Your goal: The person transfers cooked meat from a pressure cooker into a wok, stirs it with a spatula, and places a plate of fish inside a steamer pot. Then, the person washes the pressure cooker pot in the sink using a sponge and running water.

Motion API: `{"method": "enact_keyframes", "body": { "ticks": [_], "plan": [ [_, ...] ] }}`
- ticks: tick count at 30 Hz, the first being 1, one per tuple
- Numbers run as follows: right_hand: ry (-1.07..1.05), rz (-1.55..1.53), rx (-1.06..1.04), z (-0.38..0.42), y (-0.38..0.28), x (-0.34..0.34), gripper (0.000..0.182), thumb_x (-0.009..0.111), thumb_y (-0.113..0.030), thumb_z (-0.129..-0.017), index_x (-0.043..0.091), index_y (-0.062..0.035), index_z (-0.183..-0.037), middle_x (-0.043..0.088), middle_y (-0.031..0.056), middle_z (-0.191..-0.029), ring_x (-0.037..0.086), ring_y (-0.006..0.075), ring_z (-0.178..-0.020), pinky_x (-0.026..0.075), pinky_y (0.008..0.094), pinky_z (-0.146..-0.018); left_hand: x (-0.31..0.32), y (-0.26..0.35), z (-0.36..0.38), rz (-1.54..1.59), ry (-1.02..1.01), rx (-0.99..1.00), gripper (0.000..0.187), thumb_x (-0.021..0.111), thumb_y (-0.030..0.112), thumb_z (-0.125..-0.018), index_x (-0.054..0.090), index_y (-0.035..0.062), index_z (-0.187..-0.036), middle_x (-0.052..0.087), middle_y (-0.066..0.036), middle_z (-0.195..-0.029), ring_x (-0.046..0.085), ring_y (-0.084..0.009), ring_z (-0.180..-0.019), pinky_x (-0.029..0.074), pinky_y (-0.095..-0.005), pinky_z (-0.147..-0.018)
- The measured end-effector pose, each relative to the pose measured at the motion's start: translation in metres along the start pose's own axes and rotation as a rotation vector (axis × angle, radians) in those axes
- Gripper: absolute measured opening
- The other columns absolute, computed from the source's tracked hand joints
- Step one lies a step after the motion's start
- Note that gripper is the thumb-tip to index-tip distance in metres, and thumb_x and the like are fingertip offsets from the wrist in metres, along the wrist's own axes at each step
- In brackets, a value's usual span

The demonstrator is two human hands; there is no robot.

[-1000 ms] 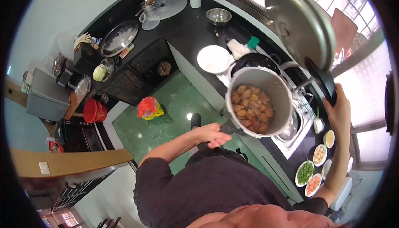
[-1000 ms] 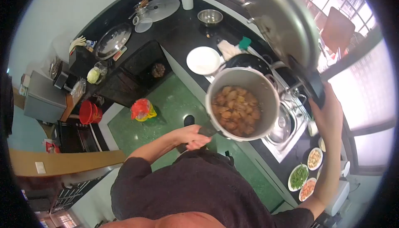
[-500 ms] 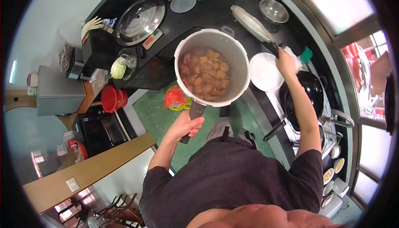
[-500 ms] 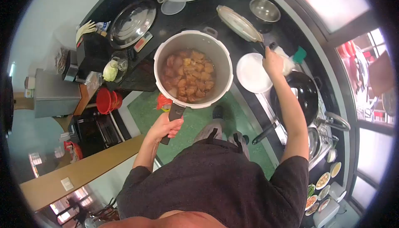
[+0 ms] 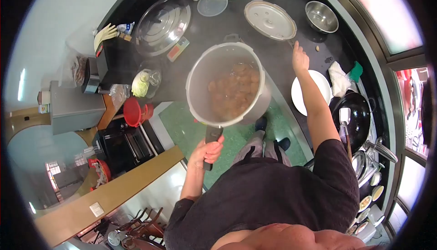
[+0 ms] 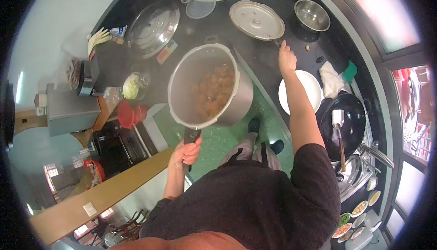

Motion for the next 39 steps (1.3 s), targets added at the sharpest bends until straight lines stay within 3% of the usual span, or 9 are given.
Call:
{"method": "enact_keyframes", "body": {
  "ticks": [2,8,12,15,18,21,26,32,39],
  "plan": [
    [0.015,-0.014,0.003,-0.016,0.003,0.013,0.052,0.05,-0.006,-0.085,0.034,-0.0003,-0.135,0.059,0.0174,-0.099,0.064,0.0316,-0.085,0.056,0.039,-0.069,0.002,-0.007,-0.012,0.032,-0.059,-0.005,0.023,0.062,0.013,-0.086,0.044,0.0028,-0.096,0.036,0.005,-0.056,0.029,-0.0001,-0.038,0.019,-0.0167,-0.03],
    [-0.075,-0.055,-0.105,-0.046,0.027,0.012,0.042,0.062,-0.032,-0.085,0.061,-0.0016,-0.113,0.06,0.0159,-0.105,0.061,0.031,-0.097,0.053,0.0357,-0.078,0.021,0.003,-0.036,-0.262,-0.086,-0.109,0.026,0.064,0.014,-0.085,0.044,0.0049,-0.099,0.038,0.005,-0.058,0.031,-0.0005,-0.041,0.021,-0.0175,-0.034],
    [-0.517,-1.708,0.289,-0.015,0.033,-0.153,0.038,0.059,-0.041,-0.088,0.068,-0.006,-0.098,0.059,0.0036,-0.068,0.051,0.0108,-0.062,0.04,0.022,-0.057,0.04,0.022,-0.05,-0.434,-0.147,-0.199,0.03,0.066,0.016,-0.084,0.045,0.0044,-0.103,0.038,0.006,-0.059,0.031,-0.0008,-0.043,0.022,-0.0178,-0.036],
    [-0.622,-1.705,0.272,0.027,0.061,-0.2,0.034,0.056,-0.039,-0.09,0.068,-0.0077,-0.094,0.052,-0.003,-0.06,0.039,0.006,-0.053,0.034,0.0226,-0.051,0.047,0.022,-0.054,-0.586,-0.18,-0.271,0.032,0.068,0.017,-0.082,0.046,0.0039,-0.101,0.039,0.005,-0.058,0.031,-0.0012,-0.042,0.022,-0.0185,-0.036],
    [-0.46,-1.236,0.137,0.079,0.096,-0.244,0.035,0.054,-0.037,-0.093,0.068,-0.0058,-0.099,0.044,-0.0061,-0.054,0.037,0.0033,-0.05,0.026,0.0201,-0.044,0.014,0.01,-0.084,-0.808,-0.195,-0.356,0.029,0.068,0.015,-0.08,0.046,0.0039,-0.095,0.041,0.004,-0.056,0.032,-0.002,-0.04,0.022,-0.019,-0.034],
    [-0.247,-0.976,0.135,0.124,0.127,-0.278,0.024,0.059,-0.026,-0.089,0.07,-0.0041,-0.091,0.05,-0.0032,-0.057,0.042,0.0054,-0.05,0.032,0.0226,-0.045,-0.013,-0.012,-0.124,-1.035,-0.231,-0.366,0.028,0.068,0.013,-0.079,0.048,0.0036,-0.095,0.042,0.003,-0.056,0.034,-0.0034,-0.041,0.023,-0.0202,-0.036],
    [-0.078,-0.722,0.18,0.126,0.196,-0.326,0.025,0.06,-0.024,-0.087,0.069,-0.0014,-0.089,0.054,0.0001,-0.058,0.048,0.0068,-0.052,0.04,0.0241,-0.048,0.105,-0.043,-0.192,-0.991,-0.55,-0.323,0.027,0.068,0.02,-0.08,0.049,0.0055,-0.092,0.041,0.005,-0.056,0.035,-0.0047,-0.042,0.024,-0.0224,-0.038],
    [-0.025,-0.761,0.337,0.096,0.279,-0.252,0.031,0.061,-0.031,-0.088,0.069,-0.0027,-0.097,0.057,0.0024,-0.061,0.05,0.0093,-0.052,0.042,0.0259,-0.048,0.1,-0.049,-0.257,-0.851,-0.394,-0.349,0.028,0.063,0.033,-0.088,0.048,0.0091,-0.09,0.035,0.009,-0.056,0.028,-0.0014,-0.042,0.02,-0.0187,-0.038],
    [-0.095,-1.047,0.54,0.14,0.276,-0.178,0.035,0.06,-0.035,-0.089,0.068,-0.0038,-0.103,0.065,0.0077,-0.074,0.059,0.0128,-0.065,0.05,0.0299,-0.062,0.181,-0.001,-0.18,-1.004,-0.462,-0.562,0.025,0.059,0.031,-0.091,0.048,0.0085,-0.093,0.033,0.009,-0.058,0.028,-0.0002,-0.043,0.021,-0.0178,-0.037]
  ]
}}
Point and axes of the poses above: each hand's wrist, its own z-axis away from the middle knuckle, its own x-axis out of the palm, y = z × x, the point moved 1 cm from there along -z, towards the middle knuckle
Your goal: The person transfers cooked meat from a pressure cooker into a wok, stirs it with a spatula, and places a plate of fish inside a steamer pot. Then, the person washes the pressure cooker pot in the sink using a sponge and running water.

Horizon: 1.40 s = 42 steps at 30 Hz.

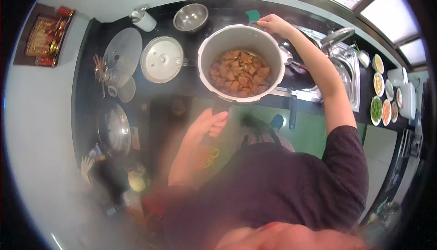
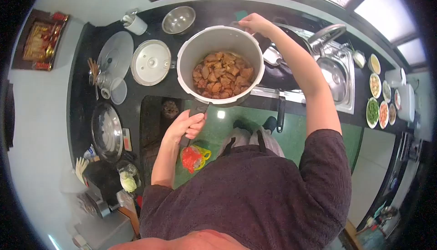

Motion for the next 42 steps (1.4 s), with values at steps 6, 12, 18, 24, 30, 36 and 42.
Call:
{"method": "enact_keyframes", "body": {
  "ticks": [6,12,18,24,30,36,42],
  "plan": [
    [0.046,0.526,0.163,0.108,0.127,-0.022,0.021,0.055,-0.018,-0.087,0.069,-0.003,-0.088,0.065,0.0091,-0.083,0.063,0.0199,-0.078,0.053,0.0334,-0.07,0.033,0.029,-0.013,-0.15,-0.059,-0.084,0.02,0.058,0.02,-0.09,0.04,0.0125,-0.088,0.032,0.008,-0.061,0.028,-0.0013,-0.047,0.024,-0.0191,-0.04],
    [0.176,1.289,0.309,0.165,0.245,-0.02,0.017,0.057,-0.017,-0.08,0.07,-0.0064,-0.084,0.056,0.0078,-0.104,0.05,0.0235,-0.106,0.05,0.0368,-0.077,0.063,0.05,-0.053,-0.402,0.039,-0.145,0.014,0.055,0.012,-0.088,0.041,0.0119,-0.086,0.035,0.007,-0.061,0.031,-0.0012,-0.046,0.025,-0.0186,-0.039],
    [0.188,1.084,0.108,0.169,0.272,-0.029,0.019,0.061,-0.019,-0.076,0.065,-0.0061,-0.089,0.062,0.0105,-0.092,0.059,0.0268,-0.094,0.05,0.0379,-0.073,0.106,0.079,-0.103,-0.668,0.166,-0.209,0.013,0.057,0.016,-0.084,0.05,0.0049,-0.081,0.046,0.002,-0.061,0.043,-0.0084,-0.048,0.037,-0.0247,-0.042],
    [0.159,1.04,0.088,0.237,0.2,-0.084,0.011,0.054,-0.011,-0.081,0.06,-0.004,-0.087,0.067,0.0123,-0.075,0.067,0.0266,-0.073,0.054,0.0386,-0.064,0.131,0.083,-0.167,-0.873,0.216,-0.135,0.024,0.057,0.013,-0.081,0.055,-0.0067,-0.068,0.055,-0.008,-0.057,0.051,-0.014,-0.042,0.042,-0.0286,-0.037],
    [0.436,1.177,0.108,0.275,0.2,-0.097,0.017,0.051,-0.018,-0.084,0.063,-0.0057,-0.086,0.061,0.0079,-0.081,0.06,0.0204,-0.078,0.051,0.0305,-0.06,0.157,0.085,-0.218,-1.122,0.342,-0.181,0.017,0.055,0.008,-0.077,0.052,-0.0084,-0.081,0.054,-0.01,-0.054,0.051,-0.0154,-0.04,0.042,-0.0305,-0.038],
    [0.508,1.126,0.02,0.277,0.216,-0.093,0.016,0.053,-0.016,-0.087,0.062,-0.0042,-0.093,0.049,0.0067,-0.094,0.051,0.0194,-0.09,0.047,0.0287,-0.062,0.164,0.075,-0.251,-1.458,0.408,-0.186,0.018,0.055,0.01,-0.079,0.053,-0.0067,-0.076,0.055,-0.01,-0.055,0.054,-0.0182,-0.041,0.044,-0.0334,-0.041],
    [0.541,0.982,-0.027,0.263,0.221,-0.081,0.017,0.055,-0.016,-0.085,0.063,-0.0041,-0.092,0.05,0.0071,-0.093,0.052,0.0213,-0.089,0.05,0.0316,-0.063,0.181,0.063,-0.267,-1.7,0.485,-0.163,0.023,0.056,0.013,-0.079,0.055,-0.0092,-0.079,0.06,-0.018,-0.059,0.061,-0.0267,-0.05,0.048,-0.0387,-0.048]
  ]
}}
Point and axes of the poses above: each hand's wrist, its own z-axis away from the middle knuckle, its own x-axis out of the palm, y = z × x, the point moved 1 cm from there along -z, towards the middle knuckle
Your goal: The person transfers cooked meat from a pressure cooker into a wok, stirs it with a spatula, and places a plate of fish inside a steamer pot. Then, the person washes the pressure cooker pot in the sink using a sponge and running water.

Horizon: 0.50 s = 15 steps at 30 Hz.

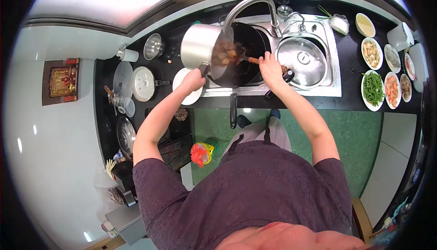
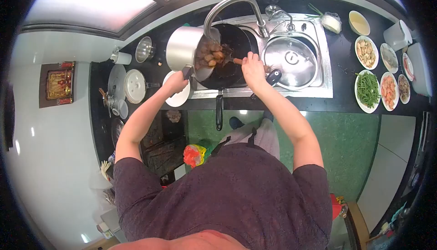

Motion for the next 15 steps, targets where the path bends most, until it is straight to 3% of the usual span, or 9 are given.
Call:
{"method": "enact_keyframes", "body": {
  "ticks": [2,5,8,15],
  "plan": [
    [-0.036,-0.019,0.022,-0.002,-0.003,0.005,0.016,0.055,-0.016,-0.084,0.064,-0.0046,-0.091,0.05,0.0071,-0.094,0.052,0.0214,-0.088,0.05,0.0311,-0.062,0.0,0.013,0.005,0.007,0.035,0.008,0.024,0.056,0.014,-0.078,0.056,-0.0096,-0.08,0.062,-0.022,-0.064,0.064,-0.0322,-0.057,0.05,-0.042,-0.054],
    [-0.049,-0.019,0.029,0.003,-0.007,0.01,0.016,0.056,-0.016,-0.084,0.065,-0.0045,-0.091,0.05,0.007,-0.094,0.052,0.0218,-0.089,0.05,0.0308,-0.063,0.026,-0.002,-0.01,-0.156,0.247,0.128,0.023,0.056,0.013,-0.077,0.056,-0.0086,-0.085,0.063,-0.027,-0.073,0.064,-0.0395,-0.069,0.051,-0.0469,-0.065],
    [-0.008,-0.038,0.034,0.007,-0.009,0.015,0.014,0.056,-0.015,-0.082,0.063,-0.0047,-0.088,0.05,0.0085,-0.092,0.053,0.023,-0.088,0.051,0.0312,-0.06,0.033,0.001,-0.006,-0.129,0.268,0.056,0.024,0.056,0.012,-0.076,0.053,-0.0083,-0.09,0.062,-0.03,-0.079,0.063,-0.043,-0.075,0.049,-0.0501,-0.071],
    [-0.01,-0.035,0.029,0.007,-0.008,0.007,0.012,0.057,-0.015,-0.08,0.062,-0.0055,-0.086,0.049,0.0086,-0.092,0.053,0.0227,-0.086,0.052,0.0291,-0.058,0.037,0.004,0.014,-0.16,0.349,-0.013,0.023,0.052,0.007,-0.077,0.048,-0.0088,-0.092,0.062,-0.028,-0.072,0.063,-0.0424,-0.07,0.05,-0.0498,-0.065]
  ]
}}
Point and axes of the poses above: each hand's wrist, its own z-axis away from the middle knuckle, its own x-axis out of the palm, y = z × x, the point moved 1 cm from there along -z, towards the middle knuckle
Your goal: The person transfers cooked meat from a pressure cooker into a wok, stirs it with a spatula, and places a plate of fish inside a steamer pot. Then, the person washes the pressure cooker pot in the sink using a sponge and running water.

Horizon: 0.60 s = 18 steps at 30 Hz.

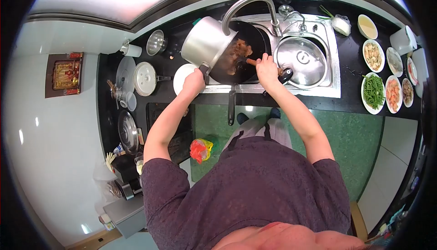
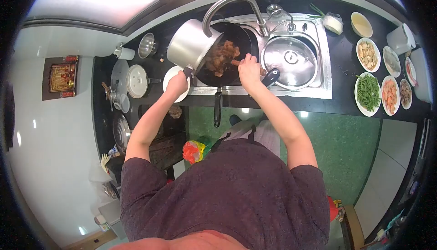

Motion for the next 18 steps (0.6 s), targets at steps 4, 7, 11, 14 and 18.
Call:
{"method": "enact_keyframes", "body": {
  "ticks": [4,7,11,14,18],
  "plan": [
    [-0.048,-0.014,0.008,-0.001,-0.003,-0.002,0.012,0.057,-0.014,-0.08,0.063,-0.0051,-0.085,0.05,0.0088,-0.093,0.054,0.0228,-0.088,0.054,0.0294,-0.06,0.001,-0.004,0.008,-0.002,0.046,-0.007,0.024,0.052,0.007,-0.077,0.046,-0.0095,-0.094,0.062,-0.027,-0.069,0.063,-0.0419,-0.066,0.05,-0.0496,-0.061],
    [-0.109,0.015,-0.004,-0.001,-0.005,-0.001,0.02,0.056,-0.018,-0.083,0.067,-0.0047,-0.094,0.051,0.0065,-0.095,0.052,0.0215,-0.088,0.051,0.0329,-0.06,0.002,-0.005,0.016,0.007,0.064,-0.017,0.024,0.051,0.007,-0.078,0.045,-0.0096,-0.094,0.062,-0.027,-0.068,0.063,-0.0419,-0.065,0.051,-0.0494,-0.06],
    [-0.076,0.016,-0.004,0.004,-0.001,-0.005,0.019,0.057,-0.017,-0.082,0.067,-0.0039,-0.09,0.051,0.0065,-0.094,0.053,0.0208,-0.087,0.051,0.0303,-0.06,0.013,-0.015,0.023,0.017,0.094,-0.054,0.023,0.051,0.008,-0.079,0.045,-0.0094,-0.093,0.061,-0.026,-0.067,0.063,-0.0417,-0.064,0.051,-0.0488,-0.059],
    [-0.029,0.019,-0.011,0.007,0.001,-0.008,0.017,0.057,-0.016,-0.081,0.067,-0.0037,-0.087,0.051,0.0066,-0.093,0.054,0.0201,-0.085,0.052,0.028,-0.059,0.011,-0.014,0.031,0.035,0.126,-0.038,0.024,0.052,0.008,-0.078,0.045,-0.009,-0.093,0.061,-0.026,-0.066,0.063,-0.0418,-0.063,0.05,-0.049,-0.058],
    [0.009,0.016,-0.025,0.006,0.005,-0.018,0.016,0.057,-0.016,-0.081,0.066,-0.0038,-0.084,0.051,0.0069,-0.092,0.054,0.0199,-0.085,0.052,0.0277,-0.059,0.006,-0.01,0.035,0.045,0.122,-0.062,0.025,0.054,0.008,-0.078,0.045,-0.0088,-0.094,0.061,-0.027,-0.067,0.063,-0.0417,-0.064,0.051,-0.0487,-0.059]
  ]
}}
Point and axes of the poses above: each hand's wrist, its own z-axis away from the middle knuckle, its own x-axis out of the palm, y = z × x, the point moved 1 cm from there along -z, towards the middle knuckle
